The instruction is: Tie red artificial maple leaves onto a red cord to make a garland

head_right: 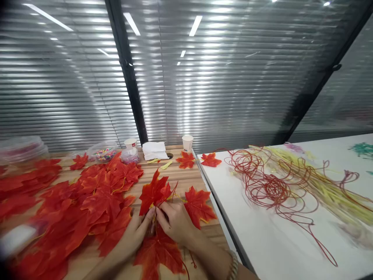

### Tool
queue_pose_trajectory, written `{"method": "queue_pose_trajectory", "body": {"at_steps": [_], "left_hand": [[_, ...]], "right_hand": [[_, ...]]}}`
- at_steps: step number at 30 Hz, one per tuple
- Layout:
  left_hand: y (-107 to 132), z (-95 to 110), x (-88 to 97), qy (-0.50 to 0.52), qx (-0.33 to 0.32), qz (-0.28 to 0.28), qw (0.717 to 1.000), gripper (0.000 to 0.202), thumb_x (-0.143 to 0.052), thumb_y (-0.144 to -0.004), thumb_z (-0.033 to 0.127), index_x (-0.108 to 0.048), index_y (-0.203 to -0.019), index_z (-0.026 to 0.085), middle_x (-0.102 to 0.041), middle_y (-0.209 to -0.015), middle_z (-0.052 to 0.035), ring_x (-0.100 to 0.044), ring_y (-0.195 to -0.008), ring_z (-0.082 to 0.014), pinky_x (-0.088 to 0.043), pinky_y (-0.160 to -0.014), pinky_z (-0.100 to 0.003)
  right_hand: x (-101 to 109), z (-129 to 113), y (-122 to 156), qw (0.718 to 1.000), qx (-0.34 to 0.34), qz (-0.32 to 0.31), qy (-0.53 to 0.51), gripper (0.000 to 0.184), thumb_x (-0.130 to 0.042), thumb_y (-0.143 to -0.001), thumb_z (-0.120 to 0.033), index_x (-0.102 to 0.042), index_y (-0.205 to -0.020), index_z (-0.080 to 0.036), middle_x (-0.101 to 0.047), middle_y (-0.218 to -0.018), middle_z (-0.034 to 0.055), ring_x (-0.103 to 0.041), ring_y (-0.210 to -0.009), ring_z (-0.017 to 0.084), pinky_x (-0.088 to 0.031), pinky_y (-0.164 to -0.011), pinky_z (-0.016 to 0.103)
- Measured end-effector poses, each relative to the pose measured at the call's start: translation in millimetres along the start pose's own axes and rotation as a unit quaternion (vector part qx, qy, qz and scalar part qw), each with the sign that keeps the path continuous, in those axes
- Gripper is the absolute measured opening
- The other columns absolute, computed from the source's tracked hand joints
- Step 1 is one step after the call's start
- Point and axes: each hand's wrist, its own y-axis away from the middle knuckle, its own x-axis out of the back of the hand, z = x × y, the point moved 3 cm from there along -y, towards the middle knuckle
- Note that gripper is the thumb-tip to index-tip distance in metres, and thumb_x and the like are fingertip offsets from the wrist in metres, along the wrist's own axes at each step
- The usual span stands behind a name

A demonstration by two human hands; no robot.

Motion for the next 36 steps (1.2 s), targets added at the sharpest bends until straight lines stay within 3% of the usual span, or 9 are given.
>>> {"method": "queue_pose_trajectory", "body": {"at_steps": [3,9,13,19,25,30,36], "left_hand": [[1.4,3.4,0.3,-0.02,-0.02,-0.001,1.0,0.028,-0.043,-0.08,0.043,-0.051,-0.075,0.016,-0.048,-0.057,0.0016,-0.043,-0.052,-0.0102,-0.038,-0.054,-0.021],[3.0,10.2,2.4,-0.046,-0.071,0.019,0.996,0.027,-0.044,-0.08,0.039,-0.056,-0.089,0.015,-0.059,-0.081,-0.0053,-0.051,-0.074,-0.0147,-0.041,-0.078,-0.027],[2.3,6.4,2.1,-0.016,-0.037,0.03,0.999,0.03,-0.046,-0.077,0.044,-0.055,-0.082,0.015,-0.055,-0.063,-0.0017,-0.049,-0.063,-0.0142,-0.043,-0.066,-0.026],[-0.7,7.4,1.3,0.05,0.014,0.056,0.997,0.036,-0.052,-0.072,0.05,-0.05,-0.063,0.015,-0.05,-0.055,0.0005,-0.045,-0.052,-0.0106,-0.039,-0.053,-0.021],[-4.2,3.2,-2.7,0.096,0.089,0.024,0.991,0.051,-0.05,-0.064,0.062,-0.042,-0.042,0.017,-0.044,-0.039,0.0004,-0.041,-0.039,-0.0095,-0.032,-0.04,-0.021],[-4.5,6.7,-5.4,0.119,0.079,0.011,0.99,0.048,-0.054,-0.063,0.059,-0.042,-0.046,0.017,-0.041,-0.036,0.0036,-0.038,-0.033,-0.0078,-0.03,-0.036,-0.02],[-7.9,6.6,-0.6,0.166,0.028,0.024,0.985,0.033,-0.057,-0.07,0.045,-0.046,-0.063,0.016,-0.047,-0.049,0.0055,-0.044,-0.042,-0.0068,-0.038,-0.045,-0.019]], "right_hand": [[-0.1,-0.7,0.9,1.0,-0.008,-0.003,-0.01,0.02,-0.037,-0.085,-0.019,-0.051,-0.07,-0.016,-0.058,-0.067,0.0027,-0.051,-0.062,0.011,-0.035,-0.06,0.022],[-1.1,-0.9,2.3,0.999,-0.007,-0.001,-0.041,0.018,-0.037,-0.085,-0.017,-0.053,-0.076,-0.016,-0.059,-0.069,0.003,-0.053,-0.063,0.011,-0.036,-0.059,0.021],[-0.8,-1.0,3.8,0.999,-0.008,-0.004,-0.044,0.019,-0.037,-0.085,-0.017,-0.054,-0.077,-0.016,-0.06,-0.07,0.003,-0.053,-0.064,0.011,-0.036,-0.059,0.021],[-3.0,-0.6,8.5,0.999,-0.017,-0.001,-0.04,0.019,-0.036,-0.086,-0.019,-0.053,-0.076,-0.017,-0.059,-0.066,0.0016,-0.054,-0.061,0.01,-0.036,-0.058,0.021],[-4.9,0.6,8.8,0.999,-0.012,0.007,-0.034,0.019,-0.037,-0.085,-0.018,-0.052,-0.074,-0.017,-0.059,-0.064,0.0009,-0.053,-0.058,0.01,-0.034,-0.056,0.021],[-3.1,-0.1,8.5,0.999,-0.013,-0.002,-0.035,0.02,-0.036,-0.086,-0.019,-0.051,-0.073,-0.017,-0.058,-0.061,0.0003,-0.052,-0.057,0.01,-0.035,-0.058,0.021],[-2.9,-1.2,6.7,0.999,-0.005,0.003,-0.033,0.021,-0.035,-0.086,-0.019,-0.053,-0.075,-0.015,-0.059,-0.065,0.0024,-0.054,-0.06,0.01,-0.037,-0.06,0.021]]}}
